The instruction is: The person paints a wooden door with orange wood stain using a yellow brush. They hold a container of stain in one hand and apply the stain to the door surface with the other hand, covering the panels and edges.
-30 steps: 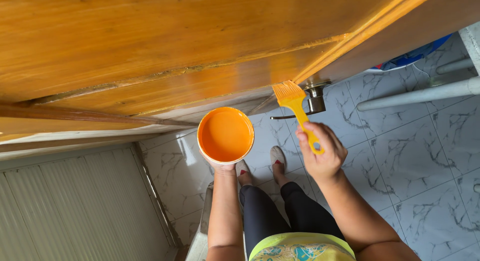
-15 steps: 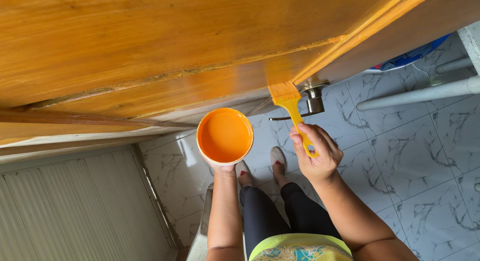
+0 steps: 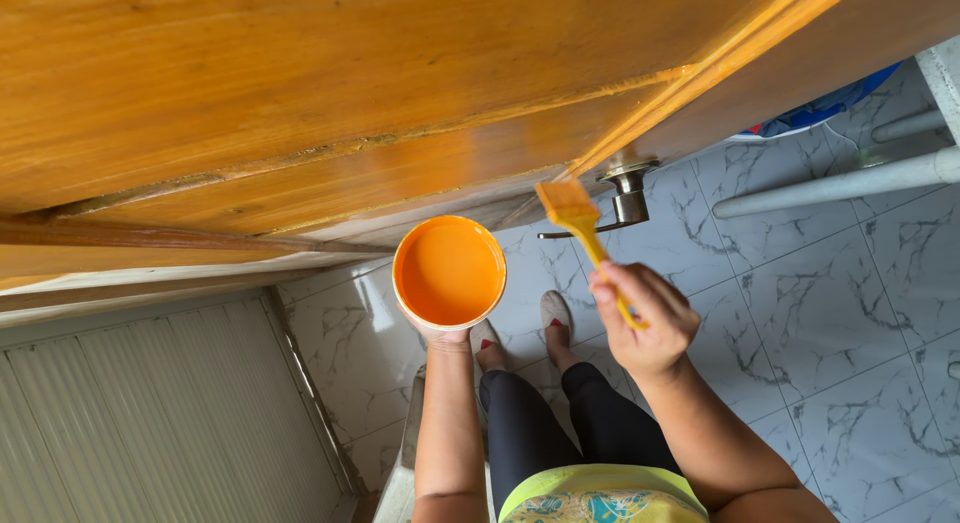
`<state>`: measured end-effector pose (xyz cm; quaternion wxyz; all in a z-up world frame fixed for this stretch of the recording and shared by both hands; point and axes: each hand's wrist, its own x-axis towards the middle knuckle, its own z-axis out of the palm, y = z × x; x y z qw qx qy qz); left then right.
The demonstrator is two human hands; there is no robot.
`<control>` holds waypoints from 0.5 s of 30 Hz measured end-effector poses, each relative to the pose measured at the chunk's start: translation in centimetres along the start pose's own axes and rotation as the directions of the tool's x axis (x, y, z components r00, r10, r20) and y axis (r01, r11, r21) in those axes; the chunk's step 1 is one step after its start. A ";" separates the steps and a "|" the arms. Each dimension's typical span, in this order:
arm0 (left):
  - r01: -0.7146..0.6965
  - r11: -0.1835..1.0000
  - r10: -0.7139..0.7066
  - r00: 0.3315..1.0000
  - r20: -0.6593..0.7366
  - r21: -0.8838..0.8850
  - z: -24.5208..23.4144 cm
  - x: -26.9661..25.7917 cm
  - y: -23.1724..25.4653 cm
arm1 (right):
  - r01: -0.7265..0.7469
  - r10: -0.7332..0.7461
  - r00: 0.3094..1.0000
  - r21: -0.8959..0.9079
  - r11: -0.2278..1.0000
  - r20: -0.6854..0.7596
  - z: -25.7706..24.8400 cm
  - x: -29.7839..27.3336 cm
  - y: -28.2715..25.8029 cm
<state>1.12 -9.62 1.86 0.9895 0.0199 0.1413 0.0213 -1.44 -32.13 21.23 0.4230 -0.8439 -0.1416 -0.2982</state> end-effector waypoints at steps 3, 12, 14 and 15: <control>-0.003 1.000 0.003 1.000 0.005 -0.010 0.2 -0.2 0.2 | 0.131 -0.134 0.989 0.048 0.990 0.055 0.9 -0.2 0.5; 0.000 0.999 -0.001 0.999 -0.045 -0.038 -0.6 -0.3 0.6 | 0.131 -0.129 0.991 0.061 0.989 -0.036 3.4 0.3 5.0; -0.003 0.999 0.002 1.000 -0.016 -0.044 -0.7 -0.3 0.6 | 0.097 -0.096 0.992 -0.001 0.995 -0.081 2.6 0.0 5.2; -0.003 0.999 0.002 1.000 -0.025 -0.042 -0.7 -0.6 0.6 | 0.094 -0.097 0.992 -0.038 0.995 -0.085 2.3 -0.3 4.9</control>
